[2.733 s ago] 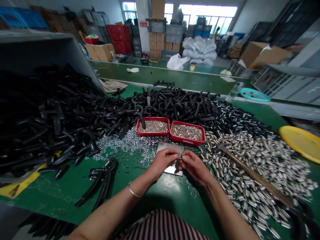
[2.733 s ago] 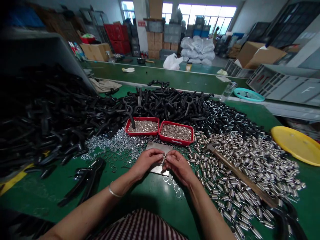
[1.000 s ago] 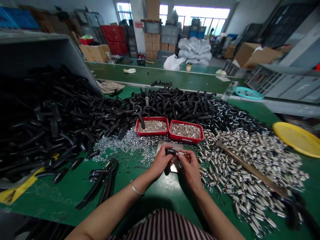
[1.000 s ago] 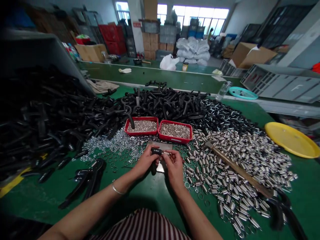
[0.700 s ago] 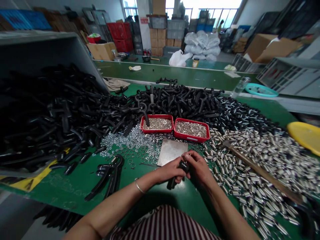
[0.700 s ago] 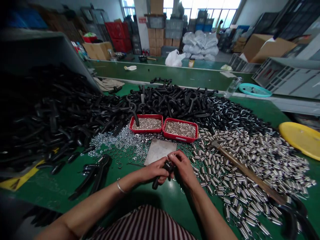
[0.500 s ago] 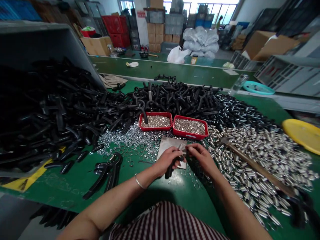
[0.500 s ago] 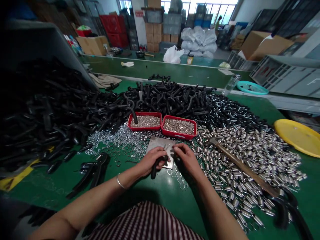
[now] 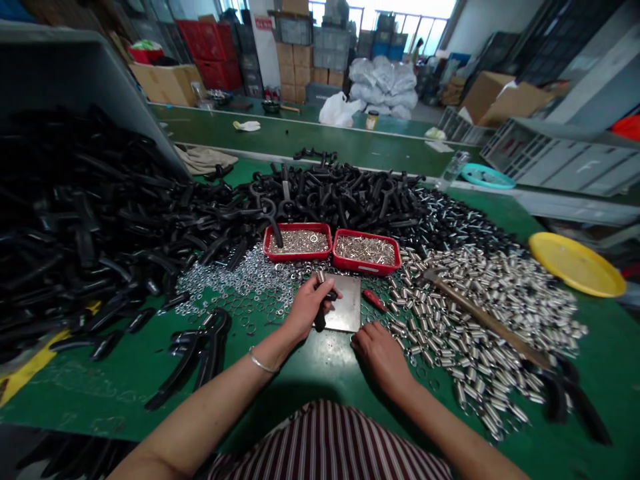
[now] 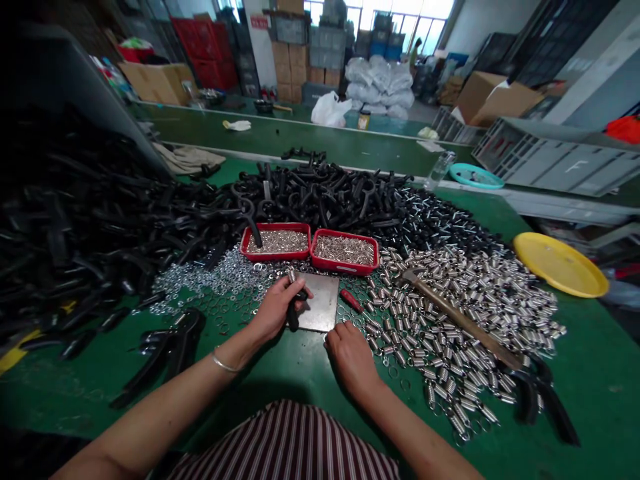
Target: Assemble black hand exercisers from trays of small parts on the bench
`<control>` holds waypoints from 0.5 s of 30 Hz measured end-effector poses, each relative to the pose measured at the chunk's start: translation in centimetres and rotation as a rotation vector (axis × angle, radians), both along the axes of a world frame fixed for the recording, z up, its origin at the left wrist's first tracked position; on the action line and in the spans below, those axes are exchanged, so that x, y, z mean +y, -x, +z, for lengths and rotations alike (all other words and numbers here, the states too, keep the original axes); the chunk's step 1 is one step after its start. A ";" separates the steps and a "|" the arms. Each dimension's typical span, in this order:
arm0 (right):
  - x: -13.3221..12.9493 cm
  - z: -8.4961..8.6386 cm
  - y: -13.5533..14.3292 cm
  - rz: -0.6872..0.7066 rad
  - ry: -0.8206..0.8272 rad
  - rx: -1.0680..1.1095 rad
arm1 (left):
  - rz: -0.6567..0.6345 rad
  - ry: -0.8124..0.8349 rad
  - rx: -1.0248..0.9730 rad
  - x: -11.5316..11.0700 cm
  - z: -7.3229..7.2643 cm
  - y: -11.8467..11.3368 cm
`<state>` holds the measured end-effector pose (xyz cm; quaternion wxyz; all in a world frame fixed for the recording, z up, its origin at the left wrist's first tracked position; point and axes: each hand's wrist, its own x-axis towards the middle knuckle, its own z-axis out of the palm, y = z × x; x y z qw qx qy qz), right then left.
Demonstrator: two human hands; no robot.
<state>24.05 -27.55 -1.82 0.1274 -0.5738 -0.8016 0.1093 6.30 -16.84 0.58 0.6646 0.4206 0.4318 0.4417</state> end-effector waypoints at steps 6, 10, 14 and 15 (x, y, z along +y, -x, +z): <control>2.6 3.0 -2.1 -0.252 0.039 0.850 | -0.025 -0.257 0.212 -1.0 0.6 -1.3; 4.8 3.5 -0.6 -0.429 0.357 1.516 | 0.020 -0.446 0.334 -1.3 0.6 -2.0; 5.8 2.8 1.1 -0.386 0.654 1.765 | 0.026 -0.478 0.428 -1.3 0.3 -2.4; 5.8 2.6 1.3 -0.387 0.698 1.788 | 0.028 -0.486 0.450 -1.3 0.2 -2.4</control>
